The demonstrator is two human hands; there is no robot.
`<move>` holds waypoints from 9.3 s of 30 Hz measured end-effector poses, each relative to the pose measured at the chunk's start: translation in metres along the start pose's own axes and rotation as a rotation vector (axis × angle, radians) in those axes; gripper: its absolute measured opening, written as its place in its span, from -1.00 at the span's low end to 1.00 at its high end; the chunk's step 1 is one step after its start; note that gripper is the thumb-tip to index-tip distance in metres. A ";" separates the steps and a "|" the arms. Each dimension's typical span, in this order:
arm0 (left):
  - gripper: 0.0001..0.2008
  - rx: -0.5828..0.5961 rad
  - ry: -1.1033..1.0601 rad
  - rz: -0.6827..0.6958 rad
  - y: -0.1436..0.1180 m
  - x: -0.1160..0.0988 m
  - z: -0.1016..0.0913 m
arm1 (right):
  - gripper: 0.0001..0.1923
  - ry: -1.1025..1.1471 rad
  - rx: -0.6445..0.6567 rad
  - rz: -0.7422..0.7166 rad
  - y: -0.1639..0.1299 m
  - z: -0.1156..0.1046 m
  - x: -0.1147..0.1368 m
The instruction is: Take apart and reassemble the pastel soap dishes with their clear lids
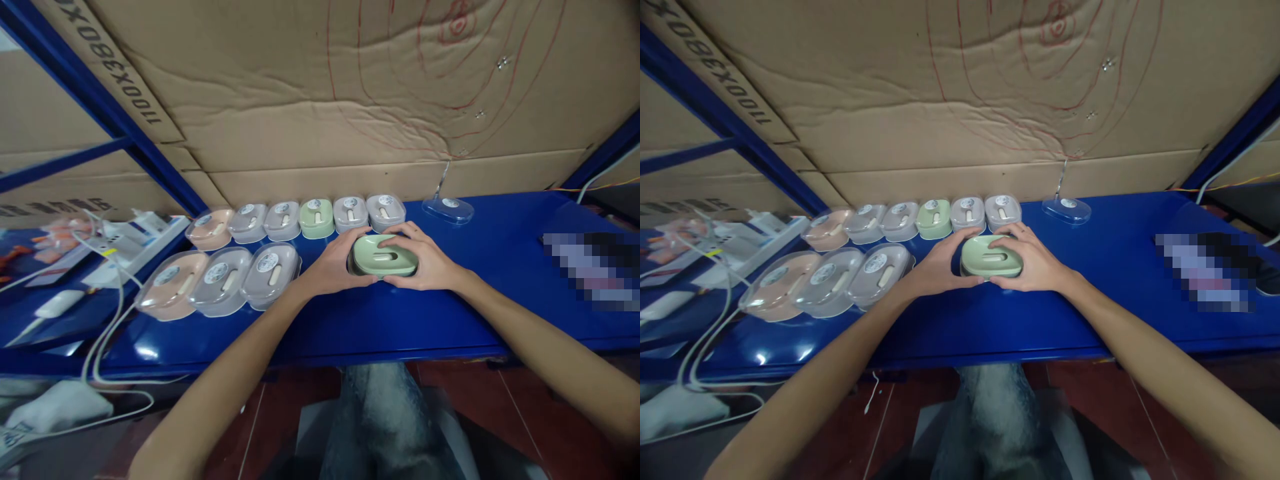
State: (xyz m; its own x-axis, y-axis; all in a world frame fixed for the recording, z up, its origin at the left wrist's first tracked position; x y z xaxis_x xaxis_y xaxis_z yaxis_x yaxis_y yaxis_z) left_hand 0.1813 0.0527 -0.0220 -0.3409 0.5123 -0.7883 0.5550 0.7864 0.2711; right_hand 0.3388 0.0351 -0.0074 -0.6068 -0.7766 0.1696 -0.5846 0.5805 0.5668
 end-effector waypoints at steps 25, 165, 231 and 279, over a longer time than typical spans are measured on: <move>-0.03 0.041 0.014 -0.004 0.000 0.005 0.000 | -0.36 -0.022 0.055 -0.009 -0.002 0.010 -0.003; -0.02 0.141 -0.027 -0.028 0.001 0.018 0.016 | -0.32 0.055 0.163 0.029 -0.006 0.030 -0.016; 0.18 0.009 -0.153 -0.034 0.002 0.019 0.019 | -0.31 0.089 -0.060 0.015 0.001 -0.019 -0.014; -0.08 -0.035 -0.196 -0.008 0.004 0.016 0.014 | -0.34 0.133 0.003 -0.047 -0.002 0.001 -0.002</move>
State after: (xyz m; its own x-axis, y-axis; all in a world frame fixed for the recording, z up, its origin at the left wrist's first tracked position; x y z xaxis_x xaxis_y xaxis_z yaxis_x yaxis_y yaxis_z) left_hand 0.1884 0.0590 -0.0407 -0.1894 0.4317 -0.8819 0.5246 0.8037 0.2807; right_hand 0.3413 0.0359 -0.0097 -0.5022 -0.8282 0.2489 -0.6124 0.5438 0.5738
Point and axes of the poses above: each hand's wrist, its own y-axis towards the middle knuckle, its own z-axis out of the palm, x = y × z, the point moved 10 cm from there along y, towards the middle knuckle, and after that the axes turned 11 degrees about -y, right-handed, at the moved point
